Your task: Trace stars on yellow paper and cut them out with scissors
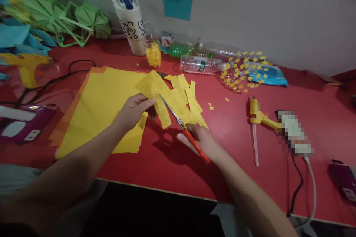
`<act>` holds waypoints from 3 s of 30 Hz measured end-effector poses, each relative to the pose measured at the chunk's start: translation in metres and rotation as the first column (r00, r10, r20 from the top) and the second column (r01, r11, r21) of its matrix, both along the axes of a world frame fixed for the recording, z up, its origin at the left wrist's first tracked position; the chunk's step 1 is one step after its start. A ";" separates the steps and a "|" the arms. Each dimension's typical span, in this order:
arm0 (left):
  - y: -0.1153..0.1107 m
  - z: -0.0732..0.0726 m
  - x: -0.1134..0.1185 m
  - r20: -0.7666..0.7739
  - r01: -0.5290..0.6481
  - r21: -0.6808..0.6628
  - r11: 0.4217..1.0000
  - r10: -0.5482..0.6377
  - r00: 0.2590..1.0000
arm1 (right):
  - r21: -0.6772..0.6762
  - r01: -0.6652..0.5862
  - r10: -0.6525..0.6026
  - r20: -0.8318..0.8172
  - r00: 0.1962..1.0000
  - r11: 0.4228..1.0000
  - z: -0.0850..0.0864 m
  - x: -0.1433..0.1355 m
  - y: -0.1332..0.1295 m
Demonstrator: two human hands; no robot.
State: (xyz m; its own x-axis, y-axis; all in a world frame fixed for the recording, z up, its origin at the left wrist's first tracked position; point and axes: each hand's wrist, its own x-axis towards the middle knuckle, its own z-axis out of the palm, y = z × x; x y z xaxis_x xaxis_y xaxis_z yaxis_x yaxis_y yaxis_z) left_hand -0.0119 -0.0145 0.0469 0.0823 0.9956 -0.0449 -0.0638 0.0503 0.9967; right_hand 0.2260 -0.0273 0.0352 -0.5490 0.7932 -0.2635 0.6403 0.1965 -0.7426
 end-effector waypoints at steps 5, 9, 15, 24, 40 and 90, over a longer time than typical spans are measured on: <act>-0.001 0.001 0.001 0.004 0.005 -0.008 1.000 -0.005 1.000 | 0.015 0.023 -0.023 0.000 1.000 1.000 -0.008 0.002 -0.001; -0.001 0.000 0.001 0.035 0.001 -0.004 1.000 -0.001 0.999 | -0.041 0.036 -0.038 -0.046 0.998 0.999 -0.005 -0.001 -0.003; -0.001 -0.003 0.001 0.086 0.009 -0.004 1.000 -0.009 0.996 | -0.116 0.063 -0.073 -0.090 0.993 0.991 0.004 -0.006 -0.006; 0.001 -0.007 0.000 0.095 0.013 -0.027 1.000 -0.010 0.995 | -0.068 0.069 -0.070 -0.024 0.997 0.995 0.010 -0.007 -0.004; -0.002 -0.003 0.003 0.065 0.136 -0.078 0.988 -0.131 0.989 | -0.080 0.068 -0.071 -0.042 0.997 0.995 0.004 -0.008 -0.006; 0.002 -0.003 0.005 0.242 -0.111 -0.193 0.975 0.157 0.957 | -0.119 0.108 -0.110 -0.009 0.994 0.987 0.015 -0.014 -0.006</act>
